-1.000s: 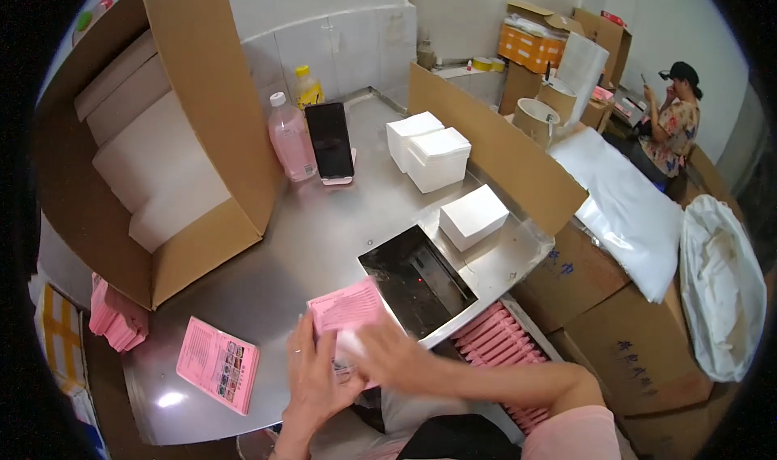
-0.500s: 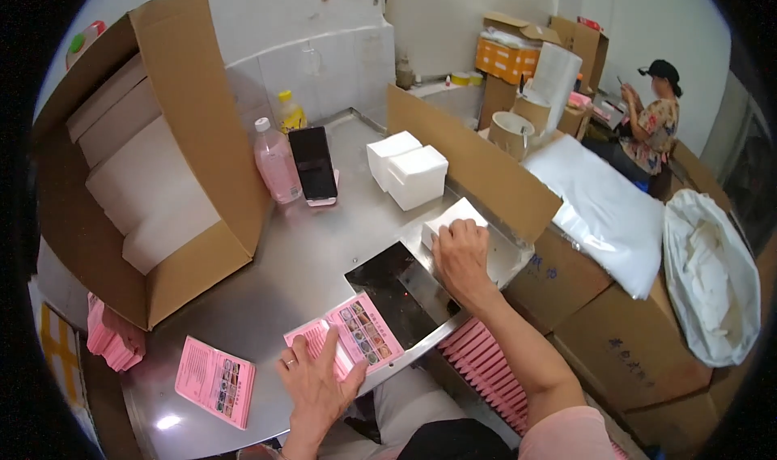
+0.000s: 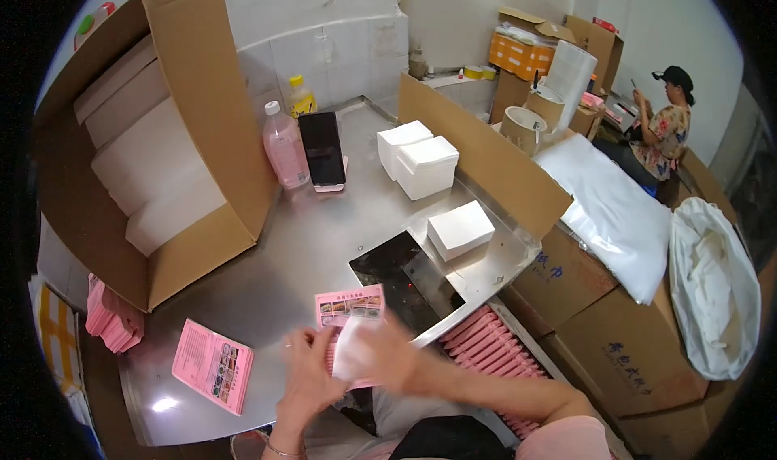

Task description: Manually organizing and packing pink plastic components into plastic bags and boxes.

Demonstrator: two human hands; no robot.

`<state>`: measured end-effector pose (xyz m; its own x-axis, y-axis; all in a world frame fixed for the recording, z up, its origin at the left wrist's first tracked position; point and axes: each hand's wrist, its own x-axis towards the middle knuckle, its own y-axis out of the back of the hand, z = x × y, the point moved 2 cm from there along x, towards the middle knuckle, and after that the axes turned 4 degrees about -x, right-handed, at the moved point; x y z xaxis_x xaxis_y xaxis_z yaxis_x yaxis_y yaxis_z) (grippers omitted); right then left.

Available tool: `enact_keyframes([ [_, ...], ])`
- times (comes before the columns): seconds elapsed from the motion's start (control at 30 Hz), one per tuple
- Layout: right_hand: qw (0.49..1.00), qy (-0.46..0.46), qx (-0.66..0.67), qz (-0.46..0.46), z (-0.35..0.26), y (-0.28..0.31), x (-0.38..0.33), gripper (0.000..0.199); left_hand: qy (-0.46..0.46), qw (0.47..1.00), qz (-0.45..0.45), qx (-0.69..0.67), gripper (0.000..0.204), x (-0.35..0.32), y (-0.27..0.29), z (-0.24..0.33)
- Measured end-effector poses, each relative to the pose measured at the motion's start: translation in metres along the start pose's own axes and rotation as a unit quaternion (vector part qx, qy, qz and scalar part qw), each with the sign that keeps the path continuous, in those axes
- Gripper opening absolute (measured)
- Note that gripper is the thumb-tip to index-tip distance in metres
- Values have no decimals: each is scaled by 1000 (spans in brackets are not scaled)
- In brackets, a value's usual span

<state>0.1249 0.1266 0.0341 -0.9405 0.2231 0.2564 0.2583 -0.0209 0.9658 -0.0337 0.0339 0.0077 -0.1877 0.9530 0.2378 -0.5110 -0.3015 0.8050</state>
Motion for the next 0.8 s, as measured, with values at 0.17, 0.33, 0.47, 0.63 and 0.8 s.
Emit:
enact_keyframes([
  [0.17,988,-28,-81,128,18,-56,12,30,-75,996,-40,12,82,1,-5,28],
  [0.33,982,-172,-18,69,77,-81,17,19,-43,997,9,-57,74,-10,16,19],
  [0.47,948,-298,18,-106,83,-45,-1,7,-48,992,91,-68,42,-35,25,1],
  [0.63,911,-209,-181,304,82,23,-9,19,68,935,310,156,30,-72,74,-57],
  [0.8,872,-319,-292,229,146,-4,-35,18,204,916,166,303,35,-80,75,-88],
])
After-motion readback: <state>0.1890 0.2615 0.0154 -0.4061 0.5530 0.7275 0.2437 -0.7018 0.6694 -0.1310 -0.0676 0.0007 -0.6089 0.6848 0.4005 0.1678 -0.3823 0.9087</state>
